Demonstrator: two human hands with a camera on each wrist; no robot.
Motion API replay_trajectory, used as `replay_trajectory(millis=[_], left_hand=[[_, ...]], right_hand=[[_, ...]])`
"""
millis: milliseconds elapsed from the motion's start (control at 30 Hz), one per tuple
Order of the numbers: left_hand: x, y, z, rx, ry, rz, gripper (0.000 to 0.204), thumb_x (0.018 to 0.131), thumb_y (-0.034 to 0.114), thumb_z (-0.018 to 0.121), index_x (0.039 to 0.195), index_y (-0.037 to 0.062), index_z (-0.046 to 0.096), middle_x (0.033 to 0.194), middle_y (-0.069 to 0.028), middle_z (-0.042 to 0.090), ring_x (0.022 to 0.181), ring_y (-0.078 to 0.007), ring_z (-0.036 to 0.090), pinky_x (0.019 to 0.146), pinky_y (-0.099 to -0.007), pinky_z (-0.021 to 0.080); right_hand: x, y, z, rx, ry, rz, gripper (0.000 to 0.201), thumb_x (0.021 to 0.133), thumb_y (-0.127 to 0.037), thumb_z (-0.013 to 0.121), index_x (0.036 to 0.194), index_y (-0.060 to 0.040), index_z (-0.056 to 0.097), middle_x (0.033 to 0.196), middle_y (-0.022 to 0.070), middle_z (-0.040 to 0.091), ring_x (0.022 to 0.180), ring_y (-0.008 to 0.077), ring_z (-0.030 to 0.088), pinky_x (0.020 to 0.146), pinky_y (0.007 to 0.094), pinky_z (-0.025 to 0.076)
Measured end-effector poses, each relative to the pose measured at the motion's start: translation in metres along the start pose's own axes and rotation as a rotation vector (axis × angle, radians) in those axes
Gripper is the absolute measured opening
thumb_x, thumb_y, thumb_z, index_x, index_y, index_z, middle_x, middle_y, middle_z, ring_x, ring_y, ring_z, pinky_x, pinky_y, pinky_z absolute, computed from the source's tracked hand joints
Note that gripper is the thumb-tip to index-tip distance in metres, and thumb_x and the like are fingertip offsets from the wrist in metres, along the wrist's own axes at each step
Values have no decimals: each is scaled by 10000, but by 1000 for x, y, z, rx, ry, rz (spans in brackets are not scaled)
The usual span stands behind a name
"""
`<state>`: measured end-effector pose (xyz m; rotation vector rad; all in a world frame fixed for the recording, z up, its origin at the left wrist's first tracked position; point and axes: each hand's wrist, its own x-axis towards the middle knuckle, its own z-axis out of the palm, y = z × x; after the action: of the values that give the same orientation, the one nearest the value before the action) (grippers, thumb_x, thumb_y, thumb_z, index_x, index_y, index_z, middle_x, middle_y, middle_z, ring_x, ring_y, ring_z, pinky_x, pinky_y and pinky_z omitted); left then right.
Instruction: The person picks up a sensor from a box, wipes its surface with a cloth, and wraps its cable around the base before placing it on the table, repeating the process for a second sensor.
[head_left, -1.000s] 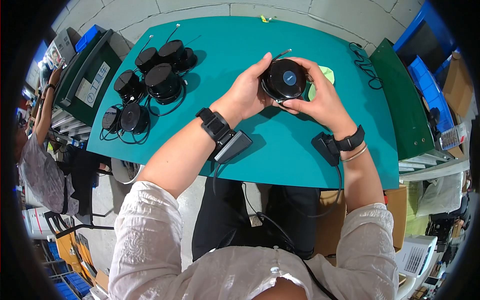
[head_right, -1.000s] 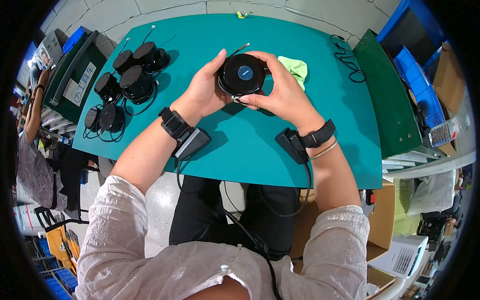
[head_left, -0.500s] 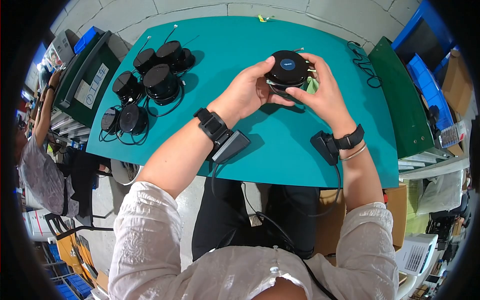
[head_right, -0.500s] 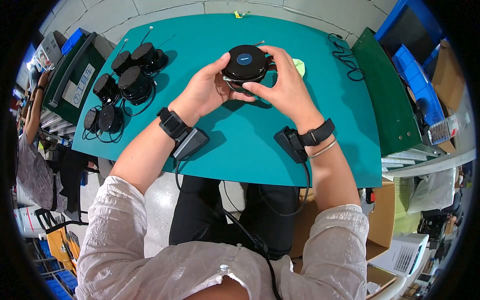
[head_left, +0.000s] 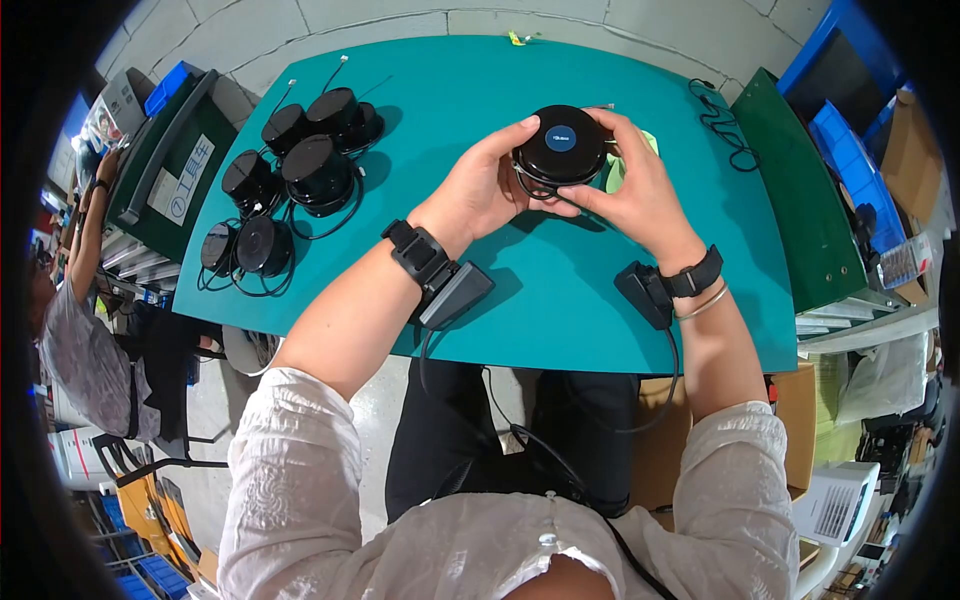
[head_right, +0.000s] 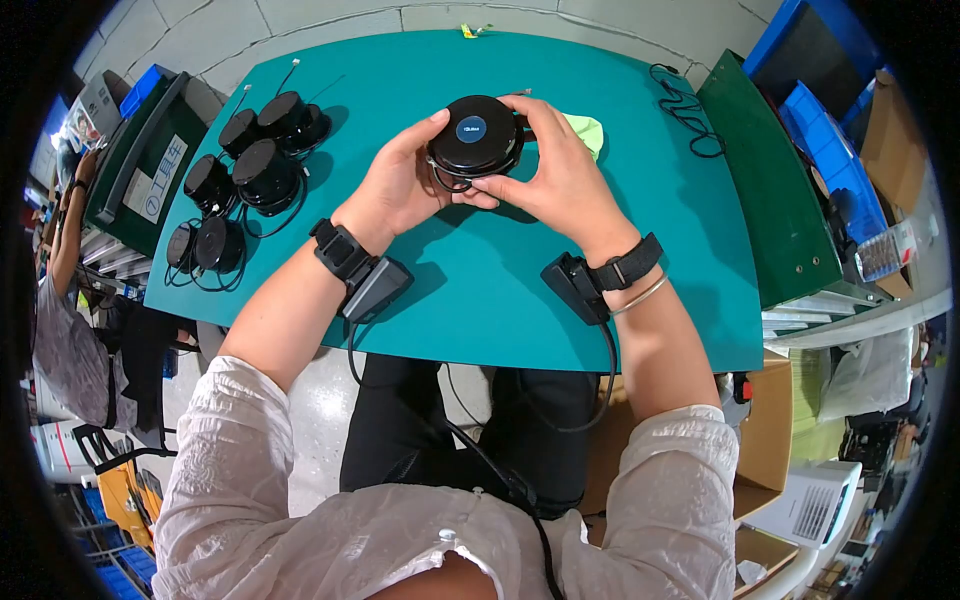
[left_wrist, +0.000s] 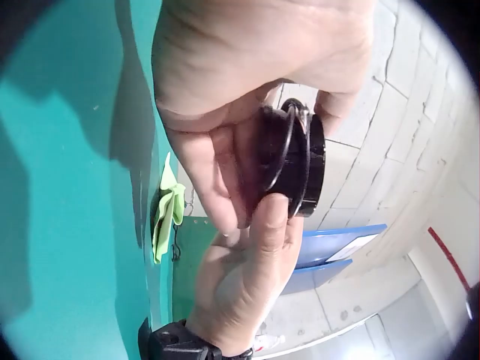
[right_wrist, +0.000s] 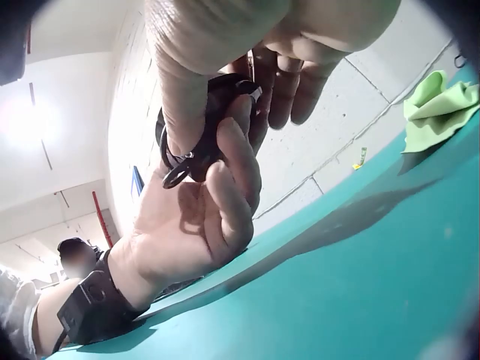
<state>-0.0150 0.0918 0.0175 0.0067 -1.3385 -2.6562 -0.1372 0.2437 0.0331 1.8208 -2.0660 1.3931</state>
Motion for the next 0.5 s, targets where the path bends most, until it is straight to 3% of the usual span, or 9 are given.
replay_trajectory(millis=[267, 500], left_hand=[[1, -1, 5, -101, -35, 24, 484, 976, 323, 439, 1307, -27, 389, 1256, -223, 500, 1106, -332, 570, 893, -472, 531], [5, -4, 3, -115, -78, 81, 372, 996, 178, 398, 1293, -44, 378, 1242, -208, 499, 1066, -306, 579, 908, -467, 526]], right_hand=[[1, -5, -2, -147, 92, -3, 684, 632, -211, 825, 1209, -43, 497, 1181, 112, 561, 1085, 285, 562, 906, 369, 477], [0, 1, -1, -81, 133, 122, 687, 654, -207, 815, 1226, -33, 477, 1222, 125, 534, 1063, 280, 559, 883, 371, 481]])
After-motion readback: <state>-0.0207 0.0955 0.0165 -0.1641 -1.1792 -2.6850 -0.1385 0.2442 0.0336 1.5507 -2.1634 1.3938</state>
